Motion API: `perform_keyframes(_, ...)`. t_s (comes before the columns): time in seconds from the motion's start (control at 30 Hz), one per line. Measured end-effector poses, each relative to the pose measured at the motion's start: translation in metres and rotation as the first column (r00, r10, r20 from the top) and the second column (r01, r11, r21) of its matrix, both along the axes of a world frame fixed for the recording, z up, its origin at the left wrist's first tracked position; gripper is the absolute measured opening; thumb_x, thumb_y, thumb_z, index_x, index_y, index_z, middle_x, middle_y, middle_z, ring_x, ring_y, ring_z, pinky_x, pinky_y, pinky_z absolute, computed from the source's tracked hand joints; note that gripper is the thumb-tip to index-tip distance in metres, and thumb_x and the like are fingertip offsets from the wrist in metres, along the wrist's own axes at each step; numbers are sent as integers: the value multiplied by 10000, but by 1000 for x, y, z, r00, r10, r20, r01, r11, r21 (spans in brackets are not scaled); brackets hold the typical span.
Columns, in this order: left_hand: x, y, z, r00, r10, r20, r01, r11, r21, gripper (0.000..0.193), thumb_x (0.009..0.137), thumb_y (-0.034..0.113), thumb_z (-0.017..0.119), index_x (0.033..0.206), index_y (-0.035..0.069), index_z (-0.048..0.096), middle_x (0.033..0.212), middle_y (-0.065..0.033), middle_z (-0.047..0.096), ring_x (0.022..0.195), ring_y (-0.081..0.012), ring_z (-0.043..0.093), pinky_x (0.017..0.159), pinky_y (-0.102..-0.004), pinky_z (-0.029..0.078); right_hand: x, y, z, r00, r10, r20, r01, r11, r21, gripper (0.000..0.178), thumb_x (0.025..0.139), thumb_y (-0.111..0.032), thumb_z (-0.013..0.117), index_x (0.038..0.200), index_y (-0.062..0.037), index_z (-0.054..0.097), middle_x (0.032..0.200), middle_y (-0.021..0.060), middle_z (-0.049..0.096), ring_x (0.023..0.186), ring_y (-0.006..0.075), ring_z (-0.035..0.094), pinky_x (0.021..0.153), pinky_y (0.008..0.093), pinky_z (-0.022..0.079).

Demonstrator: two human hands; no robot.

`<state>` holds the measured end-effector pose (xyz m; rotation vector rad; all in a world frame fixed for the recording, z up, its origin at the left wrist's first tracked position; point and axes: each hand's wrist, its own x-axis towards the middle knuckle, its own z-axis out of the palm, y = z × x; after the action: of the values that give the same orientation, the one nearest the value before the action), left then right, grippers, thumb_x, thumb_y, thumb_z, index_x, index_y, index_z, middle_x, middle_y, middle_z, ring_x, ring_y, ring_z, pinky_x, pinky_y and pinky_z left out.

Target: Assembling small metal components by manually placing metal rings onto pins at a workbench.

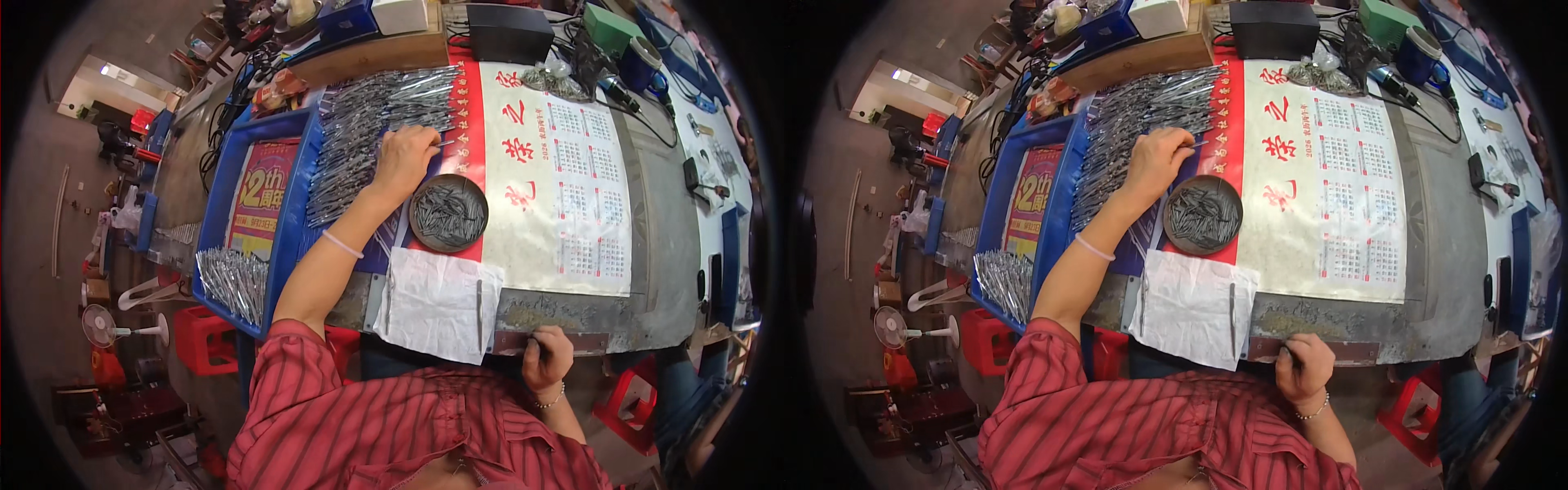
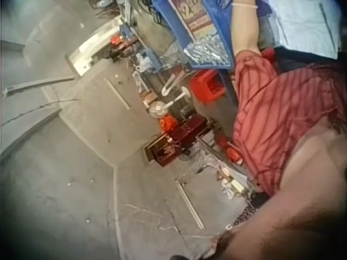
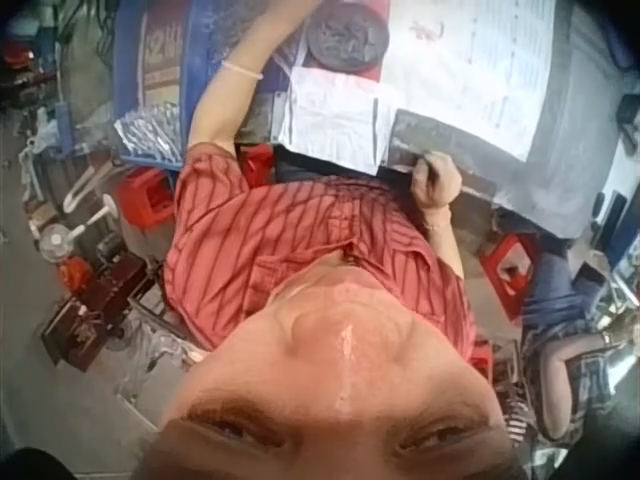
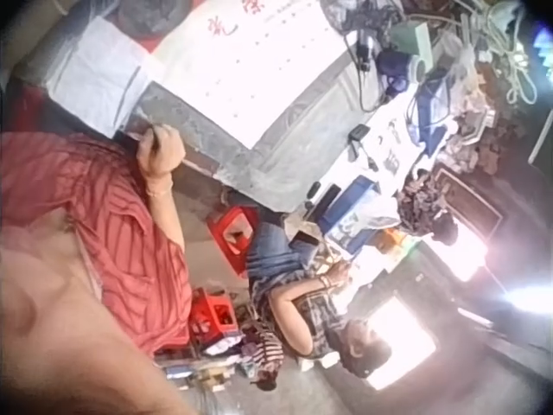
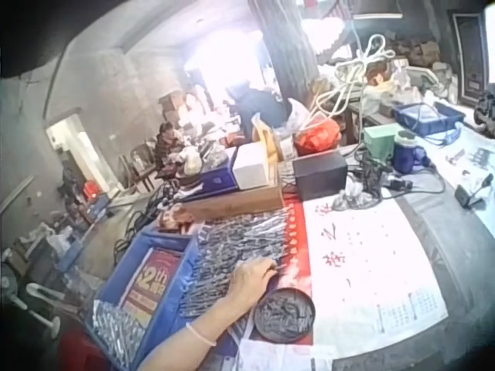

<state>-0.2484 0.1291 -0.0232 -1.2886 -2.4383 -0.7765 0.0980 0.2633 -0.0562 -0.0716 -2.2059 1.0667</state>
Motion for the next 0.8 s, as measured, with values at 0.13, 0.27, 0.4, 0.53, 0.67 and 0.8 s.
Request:
perform_keyframes(0.13,-20,10,-18,994,45,-103,-58,989,-132,92,748,151,635,810,90,604,816,-66,591,839,-258,556,701,-387,403,-2,-1,-2,1000,23,-8,-23,1000,3,118,717,-15,604,820,-24,548,715,130,571,562,276,545,505,332,427)
perform_keyframes(0.27,-34,8,-36,952,133,-277,-164,982,-92,65,723,133,580,772,93,597,797,-76,577,812,-274,558,669,-414,425,3,-9,-13,999,-54,5,54,998,16,95,750,-22,596,835,-15,554,742,146,584,607,286,560,550,333,444)
perform_keyframes(0.4,-8,1,-5,949,181,-256,-179,983,33,70,754,115,539,798,94,589,795,-69,551,821,-260,551,697,-404,418,10,-12,-17,998,-53,18,55,993,-102,47,793,28,542,839,36,550,761,176,583,657,287,564,597,325,458)
perform_keyframes(0.53,30,-65,48,958,171,-229,-175,985,1,72,733,123,607,790,88,580,782,-77,533,815,-255,548,699,-395,415,9,-14,-14,999,-5,38,9,994,-107,29,816,45,501,831,46,526,763,149,560,667,248,534,624,313,447)
perform_keyframes(0.67,65,-165,100,956,257,143,-262,965,16,72,747,92,576,765,37,619,779,-109,609,773,-265,609,663,-374,480,11,-12,-18,1000,6,17,-5,998,-66,40,864,32,479,879,33,516,728,90,506,626,173,471,600,275,411)
perform_keyframes(0.8,143,-193,137,974,132,186,-160,976,148,99,769,96,589,816,12,610,817,-144,613,769,-298,610,660,-373,491,19,-1,-33,993,-87,84,89,996,-26,77,861,-6,509,894,53,546,822,143,576,721,257,543,681,335,454)
